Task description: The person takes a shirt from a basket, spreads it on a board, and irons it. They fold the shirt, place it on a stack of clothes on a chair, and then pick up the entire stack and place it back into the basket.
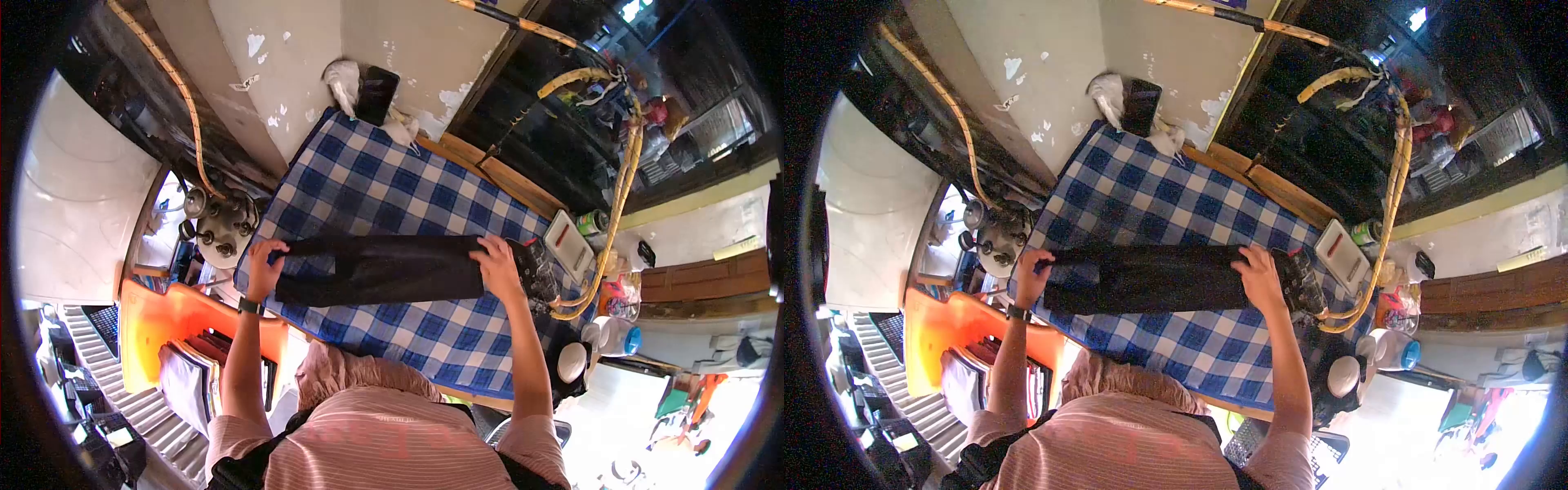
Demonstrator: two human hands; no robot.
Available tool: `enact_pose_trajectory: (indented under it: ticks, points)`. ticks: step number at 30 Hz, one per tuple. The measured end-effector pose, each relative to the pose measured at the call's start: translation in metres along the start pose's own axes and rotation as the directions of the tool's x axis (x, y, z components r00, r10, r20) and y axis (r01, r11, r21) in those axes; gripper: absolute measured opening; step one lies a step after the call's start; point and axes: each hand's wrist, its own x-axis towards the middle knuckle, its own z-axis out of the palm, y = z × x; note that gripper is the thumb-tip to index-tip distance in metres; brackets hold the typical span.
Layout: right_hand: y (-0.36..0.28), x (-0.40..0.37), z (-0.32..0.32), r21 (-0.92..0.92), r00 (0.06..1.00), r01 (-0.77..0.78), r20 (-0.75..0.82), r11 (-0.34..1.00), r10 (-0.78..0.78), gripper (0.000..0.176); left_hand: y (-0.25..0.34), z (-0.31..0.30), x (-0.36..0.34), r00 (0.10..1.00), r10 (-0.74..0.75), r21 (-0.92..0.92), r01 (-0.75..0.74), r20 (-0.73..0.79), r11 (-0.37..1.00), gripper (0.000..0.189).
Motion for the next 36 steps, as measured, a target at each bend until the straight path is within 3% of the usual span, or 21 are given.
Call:
enact_pose_trajectory:
  ticks: [2, 3, 5, 6, 7, 9, 11, 12, 14, 15, 17, 18, 20, 21, 25, 27, 29, 31, 33, 35, 36]
  points:
    - [-0.032, -0.016, -0.04, -0.206, 0.999, 0.015, 0.031, 0.978, -0.009, 0.034, -0.004, -0.003, -0.018, 0.992, 0.065, 0.195, -0.085, 0.107, 0.977, 0.028]
    - [-0.031, -0.024, -0.051, -0.283, 0.998, -0.05, -0.039, 0.958, 0.041, 0.052, -0.002, -0.003, -0.022, 0.992, 0.065, 0.197, -0.085, 0.104, 0.977, 0.028]
    - [-0.03, -0.029, -0.082, -0.353, 0.948, -0.31, -0.178, 0.883, 0.262, 0.064, 0.002, 0.0, -0.032, 1.0, 0.012, 0.2, -0.008, -0.019, 0.98, 0.033]
    - [-0.013, -0.037, -0.088, -0.354, 0.95, -0.306, -0.179, 0.884, 0.257, 0.064, -0.005, 0.006, -0.033, 0.996, 0.007, 0.204, 0.011, -0.087, 0.979, 0.021]
    - [0.011, -0.045, -0.094, -0.289, 0.949, -0.315, -0.126, 0.904, 0.29, 0.065, -0.009, 0.012, -0.033, 0.995, 0.007, 0.204, 0.013, -0.095, 0.979, 0.021]
    - [0.039, -0.052, -0.1, -0.222, 0.951, -0.309, -0.069, 0.925, 0.302, 0.067, -0.01, 0.024, -0.031, 0.935, -0.273, 0.232, 0.324, -0.229, 0.917, 0.023]
    - [0.057, -0.048, -0.098, -0.1, 0.806, -0.589, 0.005, 0.802, 0.593, 0.056, -0.014, 0.033, -0.031, 0.941, -0.261, 0.379, 0.327, -0.216, 0.866, 0.03]
    - [0.067, -0.048, -0.093, -0.099, 0.82, -0.569, 0.009, 0.816, 0.573, 0.056, -0.018, 0.036, -0.03, 0.932, -0.289, 0.345, 0.351, -0.219, 0.87, 0.029]
    - [0.091, -0.061, -0.076, 0.368, 0.563, -0.825, 0.46, 0.429, 0.687, 0.05, -0.018, 0.036, -0.033, 0.906, -0.331, 0.244, 0.394, -0.263, 0.886, 0.023]
    - [0.085, -0.057, -0.079, 0.363, 0.578, -0.815, 0.46, 0.452, 0.674, 0.05, -0.01, 0.029, -0.034, 0.896, -0.341, 0.236, 0.41, -0.284, 0.881, 0.023]
    - [0.071, -0.052, -0.081, 0.438, 0.468, -0.86, 0.478, 0.26, 0.743, 0.047, -0.001, 0.014, -0.046, 0.878, -0.282, 0.279, 0.402, -0.386, 0.872, 0.02]
    - [0.062, -0.051, -0.074, 0.435, 0.476, -0.858, 0.478, 0.272, 0.738, 0.047, -0.001, 0.005, -0.055, 0.883, -0.236, 0.342, 0.386, -0.406, 0.856, 0.022]
    - [0.038, -0.024, -0.061, 0.389, 0.382, -0.881, 0.253, 0.268, 0.889, 0.051, -0.003, -0.012, -0.075, 0.872, -0.217, 0.32, 0.377, -0.438, 0.869, 0.023]
    - [0.026, -0.013, -0.059, 0.39, 0.444, -0.856, 0.222, 0.339, 0.868, 0.051, -0.001, -0.019, -0.087, 0.877, -0.191, 0.318, 0.352, -0.441, 0.881, 0.024]
    - [-0.065, 0.055, -0.103, 0.461, 0.716, -0.698, 0.466, 0.549, 0.52, 0.052, 0.01, -0.028, -0.098, 0.883, -0.15, 0.331, 0.318, -0.445, 0.888, 0.027]
    - [-0.121, 0.092, -0.087, 0.253, 0.706, -0.679, 0.483, 0.689, 0.518, 0.06, 0.014, -0.013, -0.086, 0.91, -0.127, 0.33, 0.269, -0.395, 0.905, 0.029]
    - [-0.155, 0.121, -0.04, 0.135, 0.8, -0.496, 0.456, 0.858, 0.39, 0.071, 0.026, 0.005, -0.07, 0.965, -0.046, 0.334, 0.133, -0.258, 0.933, 0.033]
    - [-0.182, 0.139, 0.008, 0.127, 0.809, -0.379, 0.526, 0.917, 0.262, 0.079, 0.036, 0.024, -0.057, 0.991, 0.028, 0.282, 0.011, -0.132, 0.959, 0.04]
    - [-0.212, 0.141, 0.051, 0.018, 0.827, -0.317, 0.495, 0.948, 0.267, 0.078, 0.037, 0.036, -0.053, 0.998, 0.04, 0.339, -0.023, -0.044, 0.941, 0.046]
    - [-0.213, 0.144, 0.049, 0.088, 0.83, -0.34, 0.497, 0.936, 0.255, 0.077, 0.033, 0.049, -0.058, 0.997, -0.069, 0.626, 0.068, -0.023, 0.777, 0.05]
    - [-0.215, 0.142, 0.048, 0.167, 0.83, -0.38, 0.497, 0.91, 0.255, 0.076, 0.023, 0.046, -0.064, 0.994, -0.108, 0.653, 0.086, -0.007, 0.753, 0.052]
